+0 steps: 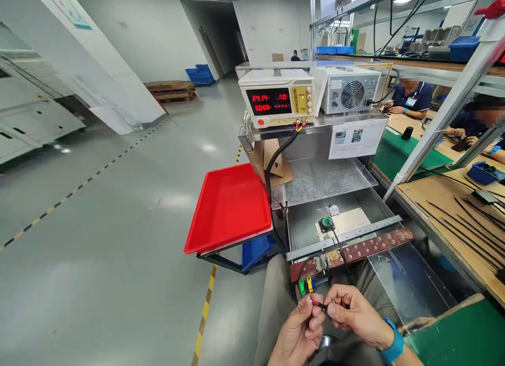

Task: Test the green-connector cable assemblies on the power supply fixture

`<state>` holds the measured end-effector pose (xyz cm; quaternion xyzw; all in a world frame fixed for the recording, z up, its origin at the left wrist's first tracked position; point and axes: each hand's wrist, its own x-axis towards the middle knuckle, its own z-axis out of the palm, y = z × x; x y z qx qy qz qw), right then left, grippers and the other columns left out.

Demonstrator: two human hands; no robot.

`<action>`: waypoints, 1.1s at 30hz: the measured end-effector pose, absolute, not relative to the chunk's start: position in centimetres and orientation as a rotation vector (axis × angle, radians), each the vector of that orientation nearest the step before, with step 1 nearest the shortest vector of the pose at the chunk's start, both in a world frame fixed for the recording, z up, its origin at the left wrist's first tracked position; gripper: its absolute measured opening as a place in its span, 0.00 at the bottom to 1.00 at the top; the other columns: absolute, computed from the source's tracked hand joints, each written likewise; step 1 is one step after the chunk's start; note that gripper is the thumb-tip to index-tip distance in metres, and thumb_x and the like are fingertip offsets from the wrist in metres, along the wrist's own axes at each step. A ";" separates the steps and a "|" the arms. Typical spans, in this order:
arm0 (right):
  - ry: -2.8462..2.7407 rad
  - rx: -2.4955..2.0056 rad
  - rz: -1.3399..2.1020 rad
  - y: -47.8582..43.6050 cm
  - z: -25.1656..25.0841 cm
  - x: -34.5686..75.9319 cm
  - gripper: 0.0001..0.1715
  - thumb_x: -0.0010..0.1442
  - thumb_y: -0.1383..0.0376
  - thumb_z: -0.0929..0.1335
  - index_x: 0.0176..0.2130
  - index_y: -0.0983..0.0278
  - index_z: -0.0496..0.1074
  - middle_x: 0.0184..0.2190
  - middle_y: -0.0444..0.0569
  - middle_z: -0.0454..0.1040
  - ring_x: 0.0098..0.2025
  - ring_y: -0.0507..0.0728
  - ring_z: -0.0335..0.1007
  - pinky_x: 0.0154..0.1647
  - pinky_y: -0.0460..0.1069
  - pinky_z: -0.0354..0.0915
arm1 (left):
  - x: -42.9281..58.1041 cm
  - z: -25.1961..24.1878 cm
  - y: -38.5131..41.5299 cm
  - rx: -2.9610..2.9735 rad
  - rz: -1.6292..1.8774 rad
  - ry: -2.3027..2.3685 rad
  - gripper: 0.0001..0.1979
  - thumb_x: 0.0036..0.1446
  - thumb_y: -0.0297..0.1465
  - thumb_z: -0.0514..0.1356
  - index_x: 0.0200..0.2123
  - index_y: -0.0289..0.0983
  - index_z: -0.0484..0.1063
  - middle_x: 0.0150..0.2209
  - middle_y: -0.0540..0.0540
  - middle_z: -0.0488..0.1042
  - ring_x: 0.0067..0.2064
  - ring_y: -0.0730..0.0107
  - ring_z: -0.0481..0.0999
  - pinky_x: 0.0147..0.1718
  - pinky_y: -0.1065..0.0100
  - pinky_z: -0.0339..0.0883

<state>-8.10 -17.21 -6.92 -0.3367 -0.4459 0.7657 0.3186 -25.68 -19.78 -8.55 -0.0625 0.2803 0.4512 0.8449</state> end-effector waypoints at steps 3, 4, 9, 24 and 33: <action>-1.240 -0.926 1.977 -17.5 -7.6 -9.4 0.29 0.56 0.42 0.74 0.35 0.64 0.70 0.23 0.40 0.63 0.24 0.48 0.53 0.25 0.45 0.50 | -26.8 -9.6 -19.4 -0.215 0.904 0.610 0.16 0.41 0.29 0.78 0.28 0.30 0.75 0.20 0.56 0.63 0.19 0.91 0.56 0.16 0.87 0.50; -1.297 -0.978 1.912 -17.5 -7.8 -10.0 0.28 0.58 0.43 0.73 0.34 0.64 0.70 0.23 0.40 0.63 0.25 0.49 0.54 0.26 0.45 0.51 | -27.1 -10.0 -19.3 -0.207 0.909 0.674 0.14 0.44 0.28 0.76 0.27 0.30 0.74 0.19 0.56 0.62 0.18 0.91 0.55 0.15 0.87 0.49; -1.735 -1.459 1.180 -17.8 -9.0 -12.9 0.17 0.69 0.57 0.63 0.31 0.63 0.69 0.26 0.44 0.68 0.29 0.52 0.62 0.33 0.47 0.53 | -27.7 -12.1 -19.3 0.066 1.209 1.109 0.19 0.51 0.41 0.72 0.39 0.35 0.73 0.23 0.56 0.67 0.19 0.84 0.62 0.16 0.81 0.54; -2.128 -1.791 0.804 -17.1 -10.6 -15.0 0.10 0.68 0.68 0.61 0.33 0.62 0.64 0.29 0.47 0.74 0.29 0.54 0.69 0.29 0.51 0.44 | -27.5 -14.5 -20.1 1.417 1.055 1.751 0.14 0.66 0.37 0.54 0.49 0.41 0.76 0.46 0.42 0.79 0.46 0.60 0.81 0.42 0.64 0.75; -2.185 -1.885 0.647 -16.7 -10.2 -17.3 0.05 0.61 0.70 0.68 0.32 0.63 0.71 0.28 0.44 0.78 0.27 0.53 0.71 0.26 0.50 0.48 | -27.6 -17.5 -20.2 1.743 0.709 1.967 0.24 0.59 0.27 0.55 0.57 0.44 0.73 0.53 0.42 0.78 0.45 0.54 0.81 0.31 0.63 0.73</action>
